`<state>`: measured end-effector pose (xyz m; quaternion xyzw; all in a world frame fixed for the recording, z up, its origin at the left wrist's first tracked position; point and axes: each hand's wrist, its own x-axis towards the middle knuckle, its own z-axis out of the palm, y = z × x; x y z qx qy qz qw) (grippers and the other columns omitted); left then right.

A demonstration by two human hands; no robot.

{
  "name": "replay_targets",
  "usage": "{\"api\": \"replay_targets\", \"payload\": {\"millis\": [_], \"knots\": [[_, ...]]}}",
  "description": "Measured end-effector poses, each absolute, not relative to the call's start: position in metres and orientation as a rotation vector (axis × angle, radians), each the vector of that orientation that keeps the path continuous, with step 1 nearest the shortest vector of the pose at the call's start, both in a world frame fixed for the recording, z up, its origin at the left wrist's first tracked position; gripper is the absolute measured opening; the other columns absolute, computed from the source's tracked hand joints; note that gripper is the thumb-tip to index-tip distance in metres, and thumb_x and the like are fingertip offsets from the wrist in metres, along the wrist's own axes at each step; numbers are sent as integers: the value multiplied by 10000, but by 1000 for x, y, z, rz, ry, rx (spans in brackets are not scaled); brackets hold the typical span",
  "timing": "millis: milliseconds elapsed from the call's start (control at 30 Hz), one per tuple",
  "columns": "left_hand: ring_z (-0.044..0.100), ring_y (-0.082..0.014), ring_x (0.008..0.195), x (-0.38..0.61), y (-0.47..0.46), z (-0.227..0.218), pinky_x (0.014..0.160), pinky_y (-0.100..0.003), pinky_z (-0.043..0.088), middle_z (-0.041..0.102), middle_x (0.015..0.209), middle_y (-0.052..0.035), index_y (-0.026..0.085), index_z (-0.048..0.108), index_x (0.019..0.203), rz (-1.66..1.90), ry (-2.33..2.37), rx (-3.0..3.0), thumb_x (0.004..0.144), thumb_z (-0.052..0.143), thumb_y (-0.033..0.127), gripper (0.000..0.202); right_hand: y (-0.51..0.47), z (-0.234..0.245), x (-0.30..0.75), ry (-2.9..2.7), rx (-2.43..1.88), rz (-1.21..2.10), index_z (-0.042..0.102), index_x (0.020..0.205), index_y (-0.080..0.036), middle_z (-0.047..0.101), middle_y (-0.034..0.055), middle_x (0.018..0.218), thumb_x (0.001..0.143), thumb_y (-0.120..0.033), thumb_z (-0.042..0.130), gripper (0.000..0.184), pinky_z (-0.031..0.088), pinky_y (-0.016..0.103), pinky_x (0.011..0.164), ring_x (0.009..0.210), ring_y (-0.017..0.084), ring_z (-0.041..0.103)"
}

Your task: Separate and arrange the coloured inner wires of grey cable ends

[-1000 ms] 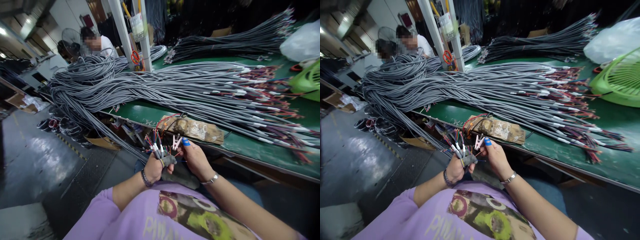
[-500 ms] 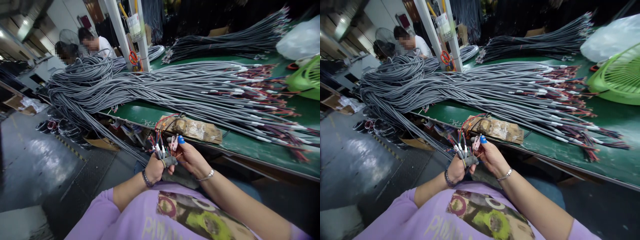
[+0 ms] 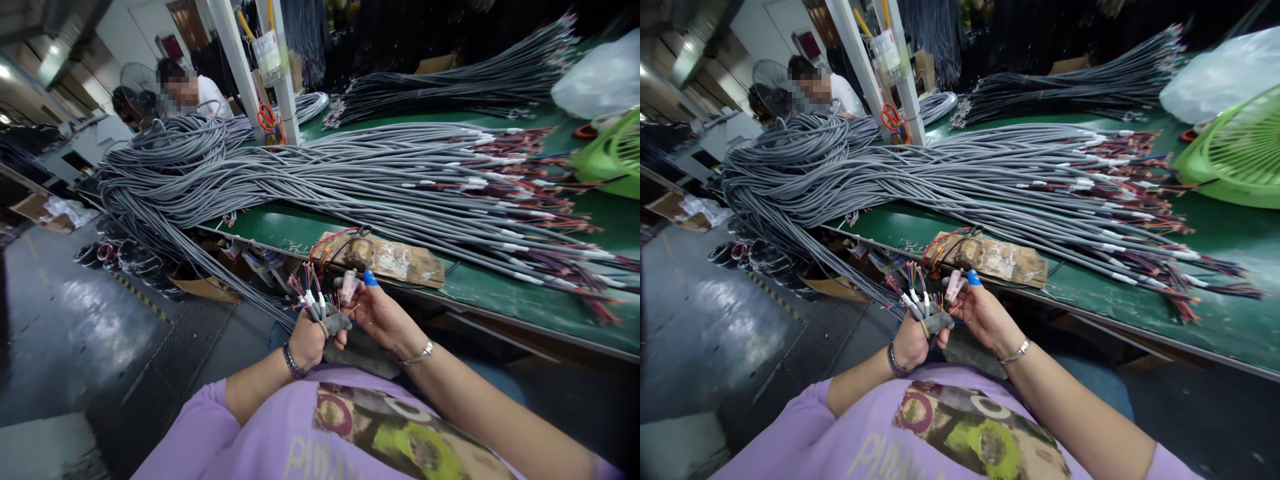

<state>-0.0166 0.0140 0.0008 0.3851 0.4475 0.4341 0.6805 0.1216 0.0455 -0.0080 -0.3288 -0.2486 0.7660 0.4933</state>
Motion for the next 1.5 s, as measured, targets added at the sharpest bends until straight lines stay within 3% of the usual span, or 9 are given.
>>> {"api": "replay_targets", "payload": {"millis": [400,900,1133,1367,1500], "knots": [[489,-74,407,-19,-1,-9,409,-191,404,577,487,8,126,634,655,1134,1061,878,703,740,459,353,45,-4,129,-580,-803,1890,678,813,-191,643,18,742,752,-423,731,246,500,229,598,643,120,568],[504,-82,425,-6,8,-6,428,-203,425,597,516,-6,140,619,609,1168,1206,922,708,700,498,380,50,-9,122,-686,-769,1861,687,906,-200,689,59,763,772,-625,623,450,486,333,548,590,185,601],[516,-85,425,-7,7,-11,430,-199,425,595,512,-10,136,615,588,1128,1198,968,735,681,504,403,52,-13,116,-522,-777,1872,679,860,-210,673,36,708,738,-607,674,415,485,304,504,547,165,575],[522,-91,429,-14,1,-8,432,-203,423,613,518,-17,138,627,609,1111,1232,958,724,689,533,416,39,-18,129,-562,-767,1992,685,798,-193,665,48,760,689,-645,695,465,496,267,568,618,140,580],[524,-90,426,-20,-3,-14,449,-210,430,622,531,-17,141,642,631,1107,1243,983,732,691,526,401,27,-19,137,-805,-834,1990,660,712,-165,600,2,635,596,-493,834,389,444,254,548,550,111,518]]}}
